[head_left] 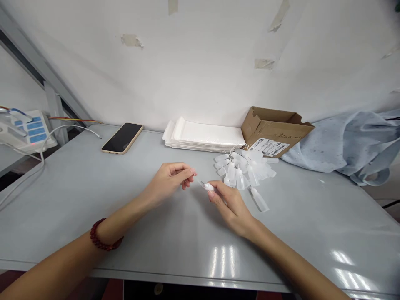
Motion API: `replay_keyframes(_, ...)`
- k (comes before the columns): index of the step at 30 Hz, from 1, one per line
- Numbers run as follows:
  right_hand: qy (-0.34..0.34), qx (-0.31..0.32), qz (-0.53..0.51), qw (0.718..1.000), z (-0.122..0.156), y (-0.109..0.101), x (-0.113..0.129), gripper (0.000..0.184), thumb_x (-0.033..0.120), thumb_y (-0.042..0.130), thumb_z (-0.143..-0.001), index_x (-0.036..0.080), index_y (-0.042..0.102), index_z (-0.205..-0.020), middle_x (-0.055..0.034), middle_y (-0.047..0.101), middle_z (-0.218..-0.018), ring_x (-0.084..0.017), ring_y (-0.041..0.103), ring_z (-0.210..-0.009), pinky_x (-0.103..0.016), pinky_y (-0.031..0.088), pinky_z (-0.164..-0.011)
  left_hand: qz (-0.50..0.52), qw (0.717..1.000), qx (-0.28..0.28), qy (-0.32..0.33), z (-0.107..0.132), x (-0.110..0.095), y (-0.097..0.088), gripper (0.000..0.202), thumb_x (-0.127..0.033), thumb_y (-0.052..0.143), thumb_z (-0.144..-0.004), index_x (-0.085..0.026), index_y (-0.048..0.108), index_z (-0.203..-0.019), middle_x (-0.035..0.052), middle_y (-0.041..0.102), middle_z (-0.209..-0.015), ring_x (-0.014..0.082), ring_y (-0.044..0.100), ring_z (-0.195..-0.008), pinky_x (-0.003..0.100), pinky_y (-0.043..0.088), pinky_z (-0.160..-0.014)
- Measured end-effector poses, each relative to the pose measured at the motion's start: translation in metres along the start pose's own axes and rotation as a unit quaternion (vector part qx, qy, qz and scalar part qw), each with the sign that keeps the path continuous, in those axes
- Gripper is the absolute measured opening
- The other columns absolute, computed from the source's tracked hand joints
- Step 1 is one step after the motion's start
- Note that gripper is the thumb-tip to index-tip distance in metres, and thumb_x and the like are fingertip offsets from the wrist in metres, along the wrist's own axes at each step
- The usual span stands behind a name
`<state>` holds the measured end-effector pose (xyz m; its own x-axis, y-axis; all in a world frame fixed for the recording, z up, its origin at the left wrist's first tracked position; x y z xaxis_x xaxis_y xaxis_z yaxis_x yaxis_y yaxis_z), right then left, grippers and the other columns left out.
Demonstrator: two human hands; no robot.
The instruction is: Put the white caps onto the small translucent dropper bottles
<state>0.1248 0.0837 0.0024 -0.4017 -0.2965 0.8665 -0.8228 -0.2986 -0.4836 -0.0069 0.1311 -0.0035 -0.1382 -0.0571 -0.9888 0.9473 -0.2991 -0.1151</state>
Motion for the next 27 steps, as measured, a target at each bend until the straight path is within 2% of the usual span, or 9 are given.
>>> replay_keyframes(5,0.095,-0.066,-0.134,0.984,-0.001,-0.009,-0.018,0.029,0.041,0.039,-0.094,0.019,0.046,-0.076,0.003,0.044,-0.065,-0.011,0.04,-0.057,-0.026,0.033,-0.057,-0.005,0.996,-0.057,0.065,0.007,-0.018,-0.009,0.019,-0.029,0.061,-0.081,-0.015,0.066,-0.069,-0.0011,0.06,-0.064,0.0099,0.053,-0.058,0.023,0.045,-0.059)
replay_keyframes(8,0.148,-0.064,-0.232,0.959,-0.001,-0.005,-0.025,0.029,0.044,0.043,-0.091,0.019,0.048,-0.079,0.0037,0.044,-0.064,-0.01,0.039,-0.052,-0.026,0.033,-0.053,-0.015,0.992,-0.08,0.097,0.012,-0.025,-0.009,0.019,-0.029,0.061,-0.081,-0.015,0.066,-0.069,-0.0007,0.061,-0.065,0.0104,0.053,-0.06,0.023,0.046,-0.06)
replay_keyframes(11,0.166,-0.055,-0.288,0.941,-0.002,-0.001,-0.025,0.029,0.047,0.047,-0.089,0.019,0.05,-0.08,0.0031,0.046,-0.064,-0.01,0.04,-0.05,-0.026,0.033,-0.051,-0.03,0.988,-0.094,0.115,0.015,-0.029,-0.009,0.018,-0.028,0.062,-0.081,-0.015,0.065,-0.07,-0.0008,0.059,-0.065,0.0109,0.053,-0.061,0.023,0.046,-0.061)
replay_keyframes(16,0.11,-0.033,-0.23,0.966,-0.003,-0.002,-0.013,0.028,0.043,0.047,-0.09,0.018,0.052,-0.076,0.001,0.049,-0.065,-0.011,0.043,-0.057,-0.027,0.036,-0.057,-0.025,0.993,-0.079,0.087,0.014,-0.022,-0.007,0.016,-0.031,0.065,-0.079,-0.016,0.065,-0.071,-0.0014,0.058,-0.065,0.0113,0.052,-0.063,0.022,0.044,-0.061)
replay_keyframes(20,0.072,-0.033,-0.148,0.986,0.002,-0.003,-0.007,0.024,0.039,0.043,-0.093,0.019,0.055,-0.085,0.0009,0.05,-0.069,-0.012,0.044,-0.06,-0.027,0.036,-0.059,-0.02,0.998,-0.01,0.063,0.01,-0.014,0.004,0.019,-0.033,0.063,-0.081,-0.017,0.067,-0.072,-0.0004,0.06,-0.068,0.0116,0.051,-0.064,0.024,0.043,-0.064)
replay_keyframes(22,0.054,-0.038,-0.12,0.991,0.004,-0.004,-0.003,0.023,0.037,0.042,-0.094,0.02,0.055,-0.087,0.0006,0.05,-0.072,-0.012,0.044,-0.06,-0.027,0.036,-0.058,0.001,0.999,0.015,0.053,0.009,-0.01,0.008,0.02,-0.034,0.062,-0.082,-0.016,0.069,-0.073,0.0004,0.062,-0.071,0.0117,0.051,-0.064,0.025,0.044,-0.066)
replay_keyframes(27,0.042,-0.025,-0.089,0.995,0.005,-0.002,0.002,0.022,0.035,0.041,-0.094,0.02,0.057,-0.093,0.0017,0.048,-0.068,-0.011,0.041,-0.058,-0.025,0.033,-0.056,0.066,0.997,0.036,0.025,0.008,-0.004,0.013,0.019,-0.032,0.062,-0.082,-0.016,0.07,-0.074,0.0012,0.064,-0.073,0.0114,0.051,-0.063,0.025,0.045,-0.065)
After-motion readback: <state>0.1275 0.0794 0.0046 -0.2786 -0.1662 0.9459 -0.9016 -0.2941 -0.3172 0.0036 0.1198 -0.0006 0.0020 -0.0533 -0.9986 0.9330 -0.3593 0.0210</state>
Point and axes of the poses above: each hand's wrist, its own z-axis away from the middle knuckle, its own y-axis out of the palm, x = y × z, the point moved 9 cm from there along -z, towards the middle knuckle
